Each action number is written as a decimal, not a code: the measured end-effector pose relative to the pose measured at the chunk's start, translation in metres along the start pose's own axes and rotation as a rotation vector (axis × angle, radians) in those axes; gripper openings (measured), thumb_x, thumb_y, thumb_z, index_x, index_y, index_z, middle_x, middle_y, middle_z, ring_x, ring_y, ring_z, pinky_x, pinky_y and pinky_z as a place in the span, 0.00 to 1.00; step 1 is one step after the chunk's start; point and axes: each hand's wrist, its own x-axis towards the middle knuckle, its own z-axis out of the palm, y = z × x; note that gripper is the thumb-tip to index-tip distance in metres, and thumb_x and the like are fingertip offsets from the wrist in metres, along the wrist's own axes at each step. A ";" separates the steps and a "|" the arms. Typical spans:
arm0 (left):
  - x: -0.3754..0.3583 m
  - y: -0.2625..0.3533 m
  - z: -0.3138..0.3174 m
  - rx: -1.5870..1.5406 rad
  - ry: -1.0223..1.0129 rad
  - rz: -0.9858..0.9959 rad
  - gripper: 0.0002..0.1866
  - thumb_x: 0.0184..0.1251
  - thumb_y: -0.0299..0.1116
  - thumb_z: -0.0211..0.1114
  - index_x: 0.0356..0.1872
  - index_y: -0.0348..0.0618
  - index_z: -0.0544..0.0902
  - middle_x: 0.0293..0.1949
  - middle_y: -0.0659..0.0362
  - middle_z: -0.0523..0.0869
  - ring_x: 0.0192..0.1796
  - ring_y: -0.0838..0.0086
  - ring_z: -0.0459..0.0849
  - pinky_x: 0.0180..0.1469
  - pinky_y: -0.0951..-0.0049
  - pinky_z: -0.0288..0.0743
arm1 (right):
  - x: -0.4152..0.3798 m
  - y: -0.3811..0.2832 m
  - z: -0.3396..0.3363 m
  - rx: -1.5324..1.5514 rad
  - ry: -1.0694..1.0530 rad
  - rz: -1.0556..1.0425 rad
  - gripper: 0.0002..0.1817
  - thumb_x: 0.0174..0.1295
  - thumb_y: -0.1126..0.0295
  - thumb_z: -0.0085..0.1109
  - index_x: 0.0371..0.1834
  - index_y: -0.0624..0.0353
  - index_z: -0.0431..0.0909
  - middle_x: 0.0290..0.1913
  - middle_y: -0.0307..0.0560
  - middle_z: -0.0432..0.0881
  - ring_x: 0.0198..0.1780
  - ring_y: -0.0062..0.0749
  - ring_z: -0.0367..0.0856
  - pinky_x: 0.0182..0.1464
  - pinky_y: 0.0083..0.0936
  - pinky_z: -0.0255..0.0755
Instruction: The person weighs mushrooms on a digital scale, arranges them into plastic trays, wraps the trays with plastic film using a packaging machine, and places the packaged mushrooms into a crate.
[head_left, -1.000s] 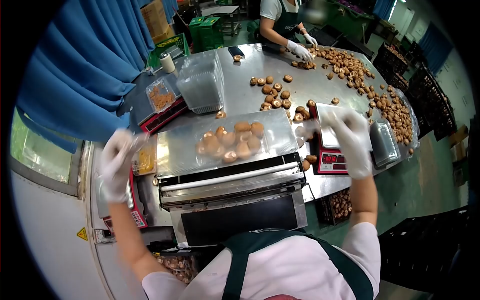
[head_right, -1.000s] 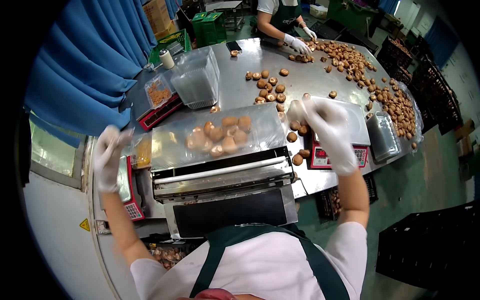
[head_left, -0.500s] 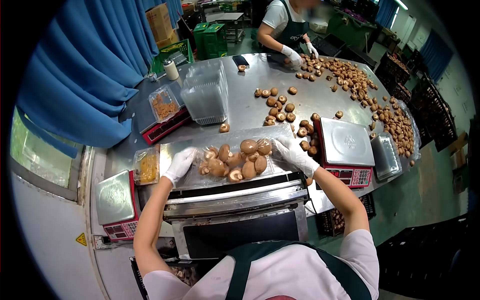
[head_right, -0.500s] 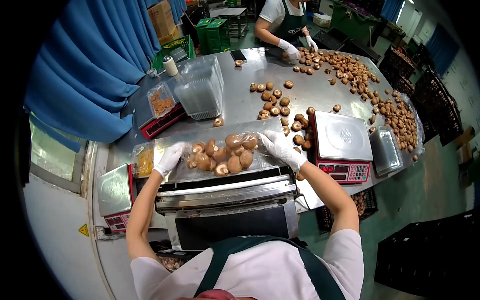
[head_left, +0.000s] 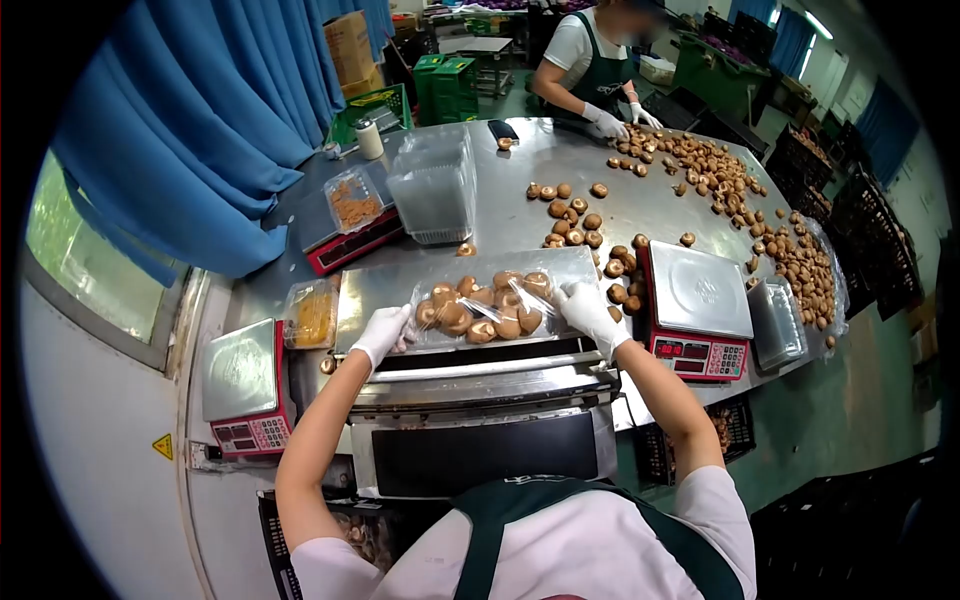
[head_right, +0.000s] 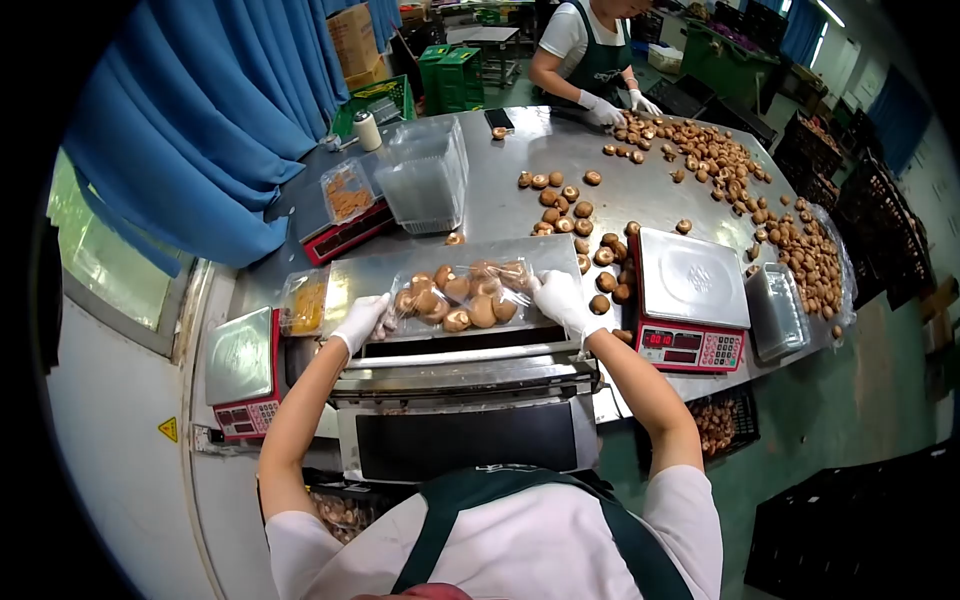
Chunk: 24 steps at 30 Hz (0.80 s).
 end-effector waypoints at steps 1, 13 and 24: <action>-0.005 -0.006 0.002 0.003 0.009 0.071 0.18 0.72 0.44 0.50 0.30 0.42 0.78 0.20 0.62 0.79 0.14 0.81 0.69 0.18 0.81 0.64 | -0.010 -0.001 -0.004 0.138 0.027 -0.003 0.20 0.64 0.57 0.47 0.33 0.64 0.79 0.30 0.58 0.82 0.37 0.51 0.80 0.42 0.37 0.71; -0.219 -0.121 0.065 0.353 0.243 0.326 0.14 0.69 0.33 0.52 0.28 0.33 0.76 0.19 0.53 0.78 0.26 0.68 0.82 0.30 0.70 0.71 | -0.240 0.031 0.013 0.133 -0.109 -0.045 0.08 0.65 0.68 0.53 0.34 0.63 0.76 0.24 0.60 0.76 0.28 0.53 0.78 0.29 0.35 0.72; -0.211 -0.127 0.060 0.414 0.448 0.144 0.12 0.60 0.35 0.65 0.23 0.39 0.77 0.15 0.54 0.78 0.19 0.67 0.79 0.25 0.68 0.71 | -0.213 0.028 0.000 0.331 -0.424 0.313 0.16 0.65 0.60 0.51 0.32 0.64 0.79 0.28 0.49 0.83 0.29 0.33 0.81 0.37 0.28 0.74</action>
